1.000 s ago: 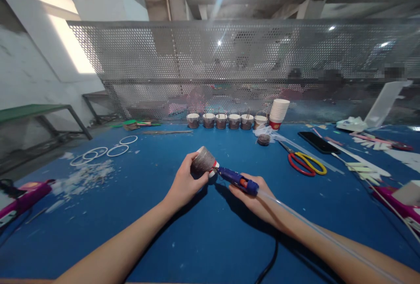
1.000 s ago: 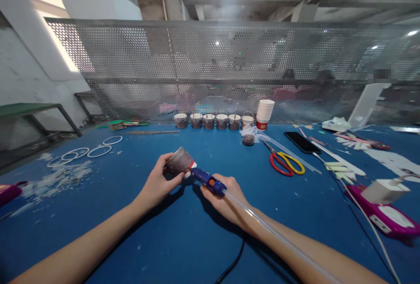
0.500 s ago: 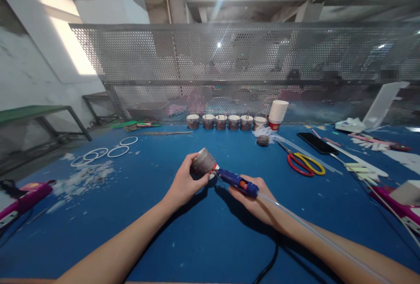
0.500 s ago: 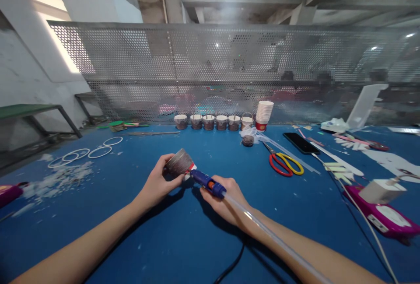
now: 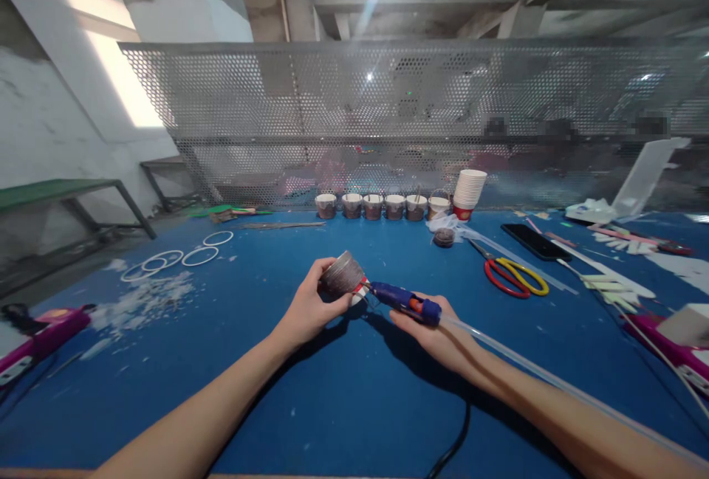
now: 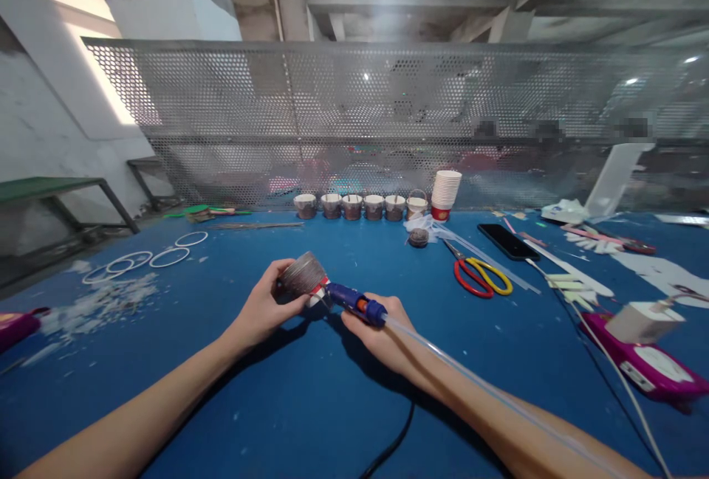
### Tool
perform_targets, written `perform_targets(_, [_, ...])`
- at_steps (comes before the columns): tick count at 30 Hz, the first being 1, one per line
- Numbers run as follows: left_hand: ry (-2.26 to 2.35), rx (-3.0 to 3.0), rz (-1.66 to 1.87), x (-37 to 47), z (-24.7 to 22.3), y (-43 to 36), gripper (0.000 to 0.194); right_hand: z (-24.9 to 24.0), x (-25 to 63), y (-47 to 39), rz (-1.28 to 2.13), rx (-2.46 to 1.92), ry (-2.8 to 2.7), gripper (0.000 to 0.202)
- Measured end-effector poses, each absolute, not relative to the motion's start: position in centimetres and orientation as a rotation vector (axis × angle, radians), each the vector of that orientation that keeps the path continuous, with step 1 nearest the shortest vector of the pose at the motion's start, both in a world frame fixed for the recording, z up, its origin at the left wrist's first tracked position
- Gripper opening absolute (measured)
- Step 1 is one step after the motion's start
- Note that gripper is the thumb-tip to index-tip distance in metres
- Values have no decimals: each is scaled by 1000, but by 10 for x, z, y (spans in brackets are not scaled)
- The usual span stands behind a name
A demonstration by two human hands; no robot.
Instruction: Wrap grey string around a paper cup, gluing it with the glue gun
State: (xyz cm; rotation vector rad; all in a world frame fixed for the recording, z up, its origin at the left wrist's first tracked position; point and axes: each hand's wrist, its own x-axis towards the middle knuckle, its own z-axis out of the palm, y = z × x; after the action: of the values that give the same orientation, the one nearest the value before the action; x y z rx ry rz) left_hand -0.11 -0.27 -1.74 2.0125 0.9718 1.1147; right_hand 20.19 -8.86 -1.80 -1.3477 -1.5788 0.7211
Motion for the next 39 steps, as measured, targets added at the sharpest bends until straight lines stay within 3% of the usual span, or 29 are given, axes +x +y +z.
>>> perform_targets(20, [934, 2001, 1106, -3, -17, -1, 43, -17, 208, -82, 972, -1416, -1367, 38])
perform_targets(27, [1111, 1847, 1050, 10, -12, -9, 42, -21, 201, -80, 621, -1237, -1422, 20])
perform_targets(39, [1154, 1680, 970, 25, -11, -23, 41, -44, 192, -69, 486, -1116, -1556, 18])
